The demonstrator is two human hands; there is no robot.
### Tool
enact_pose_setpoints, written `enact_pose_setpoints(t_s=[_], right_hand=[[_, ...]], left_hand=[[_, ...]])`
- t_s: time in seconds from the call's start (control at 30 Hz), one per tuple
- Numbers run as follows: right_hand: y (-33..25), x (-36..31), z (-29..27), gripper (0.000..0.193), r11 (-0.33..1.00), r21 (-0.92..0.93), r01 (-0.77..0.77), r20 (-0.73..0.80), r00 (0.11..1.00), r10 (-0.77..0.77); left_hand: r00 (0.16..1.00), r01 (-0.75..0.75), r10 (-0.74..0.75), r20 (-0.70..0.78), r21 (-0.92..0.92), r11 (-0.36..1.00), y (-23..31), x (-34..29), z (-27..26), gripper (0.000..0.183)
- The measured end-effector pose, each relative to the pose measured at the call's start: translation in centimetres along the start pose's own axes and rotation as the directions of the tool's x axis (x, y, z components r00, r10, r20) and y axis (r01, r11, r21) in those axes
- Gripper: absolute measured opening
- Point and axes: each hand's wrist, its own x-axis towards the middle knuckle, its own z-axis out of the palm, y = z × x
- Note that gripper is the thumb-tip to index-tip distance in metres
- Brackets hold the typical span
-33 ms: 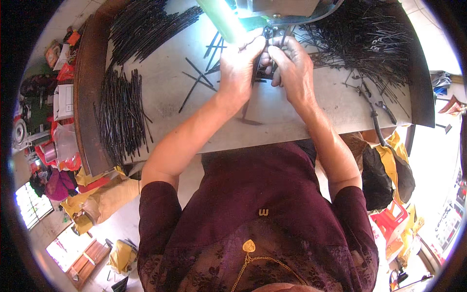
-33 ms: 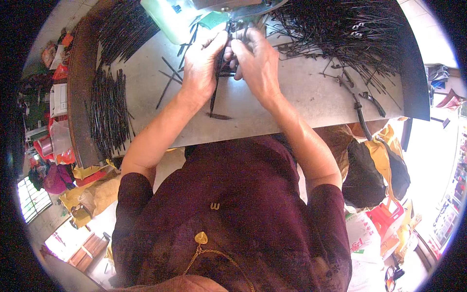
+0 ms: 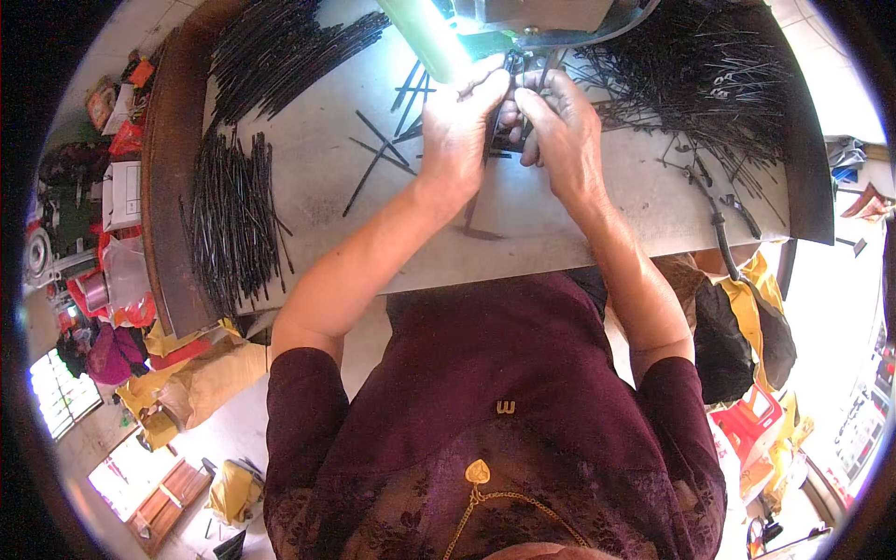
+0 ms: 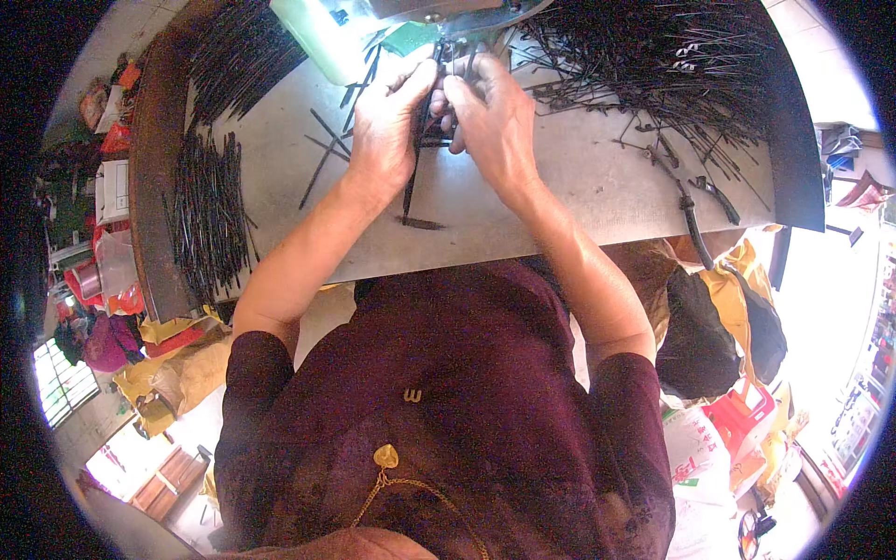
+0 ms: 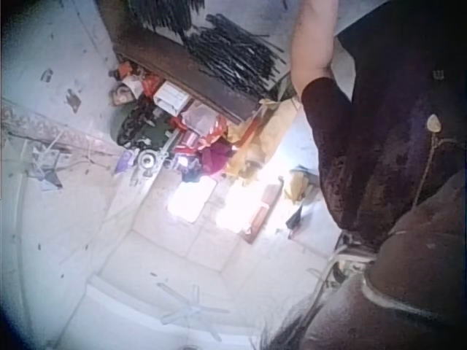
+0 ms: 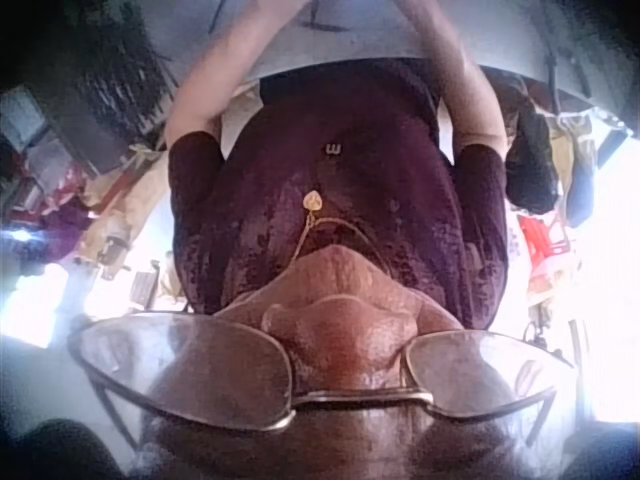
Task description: The person processes and assembles small black metal rods on a workbench using a specialized fabrication machine and pliers.
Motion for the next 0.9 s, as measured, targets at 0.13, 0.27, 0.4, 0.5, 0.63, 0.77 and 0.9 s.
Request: enact_pose_setpoints(t_s=[0.13,0.27,0.4,0.5,0.63,0.77,0.9], right_hand=[[-0.3,-0.1,0.1,0.019,0.999,-0.029,-0.021,-0.011,1.000,0.021],[0.2,0.2,-0.2,0.018,0.998,-0.059,0.022,-0.012,1.000,-0.023],[0.1,0.4,-0.8,0.019,0.994,-0.110,-0.023,0.028,0.999,0.026],[-0.4,0.5,-1.0,0.020,0.988,-0.153,-0.034,0.071,0.996,0.045],[-0.1,0.1,-0.6,0.021,0.996,-0.091,0.012,0.057,0.998,-0.006],[0.0,0.1,-0.4,0.021,0.998,-0.058,0.020,0.024,1.000,-0.019],[-0.2,0.0,-0.5,0.021,0.993,-0.115,0.025,0.030,0.999,-0.021]], left_hand=[[0.999,-0.045,0.044,-0.027,-0.018,0.999,-0.7,0.0,0.0,0.028],[0.999,-0.035,0.035,0.001,-0.020,0.999,-0.5,0.3,-0.5,0.031],[0.986,0.017,-0.024,0.167,0.049,0.999,0.8,1.5,-2.1,0.032],[0.993,0.044,-0.044,0.109,-0.001,0.999,0.6,1.1,-1.7,0.033],[0.996,0.052,-0.048,0.079,-0.049,0.997,0.7,0.7,-1.3,0.034],[0.998,0.034,-0.032,0.056,-0.031,0.999,0.9,0.6,-1.0,0.031],[0.994,-0.012,0.010,0.113,0.018,1.000,1.0,0.7,-1.2,0.026]])
